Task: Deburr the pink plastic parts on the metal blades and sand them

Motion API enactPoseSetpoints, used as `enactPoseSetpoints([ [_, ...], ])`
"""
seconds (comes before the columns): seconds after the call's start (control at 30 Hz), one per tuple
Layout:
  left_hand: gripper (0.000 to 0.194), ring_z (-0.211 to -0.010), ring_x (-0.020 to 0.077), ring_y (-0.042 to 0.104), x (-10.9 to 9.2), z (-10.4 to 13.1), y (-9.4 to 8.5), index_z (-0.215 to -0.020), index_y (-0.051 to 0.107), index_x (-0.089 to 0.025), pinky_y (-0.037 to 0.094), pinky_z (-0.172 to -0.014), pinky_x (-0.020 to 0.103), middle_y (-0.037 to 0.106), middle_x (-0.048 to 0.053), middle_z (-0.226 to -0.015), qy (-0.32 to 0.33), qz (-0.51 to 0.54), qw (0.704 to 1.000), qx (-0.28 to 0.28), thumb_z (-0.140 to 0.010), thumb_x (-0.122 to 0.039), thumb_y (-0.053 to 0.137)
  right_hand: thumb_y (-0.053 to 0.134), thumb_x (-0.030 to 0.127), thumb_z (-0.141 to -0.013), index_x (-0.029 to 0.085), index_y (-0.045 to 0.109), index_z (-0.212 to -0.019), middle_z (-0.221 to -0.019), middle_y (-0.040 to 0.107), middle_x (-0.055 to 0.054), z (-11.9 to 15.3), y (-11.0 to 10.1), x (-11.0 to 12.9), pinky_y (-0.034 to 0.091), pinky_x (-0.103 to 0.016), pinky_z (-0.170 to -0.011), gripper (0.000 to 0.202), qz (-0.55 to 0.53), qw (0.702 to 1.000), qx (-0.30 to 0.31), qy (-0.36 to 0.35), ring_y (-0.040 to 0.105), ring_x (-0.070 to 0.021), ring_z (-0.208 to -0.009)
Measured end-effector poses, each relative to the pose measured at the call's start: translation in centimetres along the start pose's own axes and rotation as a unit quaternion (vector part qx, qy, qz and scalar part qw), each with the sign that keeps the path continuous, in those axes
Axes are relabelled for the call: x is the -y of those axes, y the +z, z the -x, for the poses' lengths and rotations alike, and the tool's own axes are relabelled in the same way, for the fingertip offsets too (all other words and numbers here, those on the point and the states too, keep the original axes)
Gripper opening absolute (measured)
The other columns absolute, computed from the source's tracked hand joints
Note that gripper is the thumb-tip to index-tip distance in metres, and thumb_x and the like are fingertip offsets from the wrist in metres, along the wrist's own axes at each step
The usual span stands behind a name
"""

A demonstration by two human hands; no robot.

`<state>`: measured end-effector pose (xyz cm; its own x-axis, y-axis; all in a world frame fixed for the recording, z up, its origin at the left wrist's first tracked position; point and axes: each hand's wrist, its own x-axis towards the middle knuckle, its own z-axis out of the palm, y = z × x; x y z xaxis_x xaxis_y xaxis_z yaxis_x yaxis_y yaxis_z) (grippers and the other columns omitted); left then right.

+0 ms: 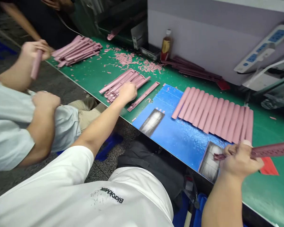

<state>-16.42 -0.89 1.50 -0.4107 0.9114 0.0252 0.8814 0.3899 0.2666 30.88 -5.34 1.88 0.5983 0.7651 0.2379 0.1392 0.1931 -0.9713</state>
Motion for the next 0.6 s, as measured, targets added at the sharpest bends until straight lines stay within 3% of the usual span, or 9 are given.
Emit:
enactPoseSetpoints([
  [0.07,0.021,-0.125,0.0356,0.08,0.0,0.8,0.3,-0.12,0.078,-0.013,0.063,-0.111,0.045,0.082,0.023,-0.128,0.015,0.173,0.983,-0.056,-0.109,-0.017,0.061,0.091,0.06,-0.066,0.027,0.028,-0.053,-0.051,0.023,0.005,-0.2,-0.3,-0.7,0.021,-0.032,-0.043,0.073,-0.032,0.998,0.033,-0.053,0.025,-0.0113,-0.046],
  [0.1,0.019,-0.112,0.0312,0.082,-0.4,1.3,0.7,-0.121,0.075,-0.017,0.066,-0.102,0.041,0.082,0.017,-0.118,0.024,0.293,0.953,-0.069,-0.11,-0.025,0.062,0.091,0.058,-0.067,0.027,0.028,-0.053,-0.05,0.022,0.006,-0.4,-0.5,-1.2,0.019,-0.032,-0.043,0.071,-0.044,0.997,0.036,-0.06,0.023,-0.0103,-0.045],
  [0.17,0.022,-0.084,0.0237,0.079,-2.1,2.7,1.6,-0.124,0.069,-0.024,0.065,-0.078,0.033,0.076,0.006,-0.096,0.044,0.51,0.858,-0.047,-0.112,-0.041,0.063,0.089,0.053,-0.071,0.029,0.029,-0.054,-0.05,0.02,0.008,-1.0,-0.8,-2.1,0.018,-0.032,-0.042,0.067,-0.064,0.995,0.032,-0.063,0.02,-0.0086,-0.044],
  [0.23,0.028,-0.064,0.0178,0.066,-4.7,4.2,2.6,-0.122,0.065,-0.026,0.054,-0.059,0.028,0.064,0.0,-0.083,0.067,0.637,0.767,-0.024,-0.114,-0.053,0.063,0.085,0.052,-0.076,0.03,0.029,-0.057,-0.052,0.02,0.009,-1.5,-1.2,-2.9,0.017,-0.032,-0.043,0.063,-0.083,0.994,0.009,-0.066,0.018,-0.008,-0.044],
  [0.3,0.032,-0.052,0.0125,0.048,-7.5,5.7,3.4,-0.108,0.06,-0.026,0.041,-0.05,0.026,0.049,-0.004,-0.073,0.082,0.695,0.714,-0.028,-0.114,-0.057,0.066,0.081,0.055,-0.083,0.03,0.028,-0.059,-0.053,0.02,0.009,-1.4,-1.9,-3.1,0.019,-0.032,-0.044,0.063,-0.098,0.992,-0.017,-0.075,0.019,-0.0081,-0.044],
  [0.4,0.053,-0.046,0.0092,0.03,-10.3,7.1,4.2,-0.085,0.041,-0.027,0.029,-0.045,0.027,0.031,-0.007,-0.064,0.09,0.718,0.69,-0.039,-0.11,-0.057,0.076,0.08,0.064,-0.088,0.03,0.026,-0.061,-0.053,0.018,0.009,0.1,-3.4,-2.5,0.019,-0.031,-0.044,0.069,-0.105,0.991,-0.014,-0.085,0.018,-0.0082,-0.043],
  [0.5,0.068,-0.046,0.01,0.027,-11.5,7.4,4.6,-0.076,0.03,-0.027,0.027,-0.043,0.029,0.024,-0.007,-0.061,0.101,0.713,0.693,-0.037,-0.107,-0.063,0.078,0.086,0.066,-0.087,0.031,0.025,-0.061,-0.052,0.015,0.01,1.3,-3.9,-1.9,0.018,-0.031,-0.041,0.075,-0.071,0.996,0.034,-0.048,0.015,-0.0092,-0.041],
  [0.6,0.073,-0.044,0.0106,0.026,-12.4,7.3,4.7,-0.073,0.027,-0.028,0.023,-0.042,0.029,0.019,-0.007,-0.059,0.102,0.709,0.695,-0.067,-0.107,-0.071,0.074,0.087,0.077,-0.087,0.033,0.026,-0.063,-0.052,0.018,0.01,0.4,-2.9,-2.3,0.019,-0.032,-0.037,0.079,-0.073,0.995,0.016,-0.061,0.018,-0.0103,-0.04],
])
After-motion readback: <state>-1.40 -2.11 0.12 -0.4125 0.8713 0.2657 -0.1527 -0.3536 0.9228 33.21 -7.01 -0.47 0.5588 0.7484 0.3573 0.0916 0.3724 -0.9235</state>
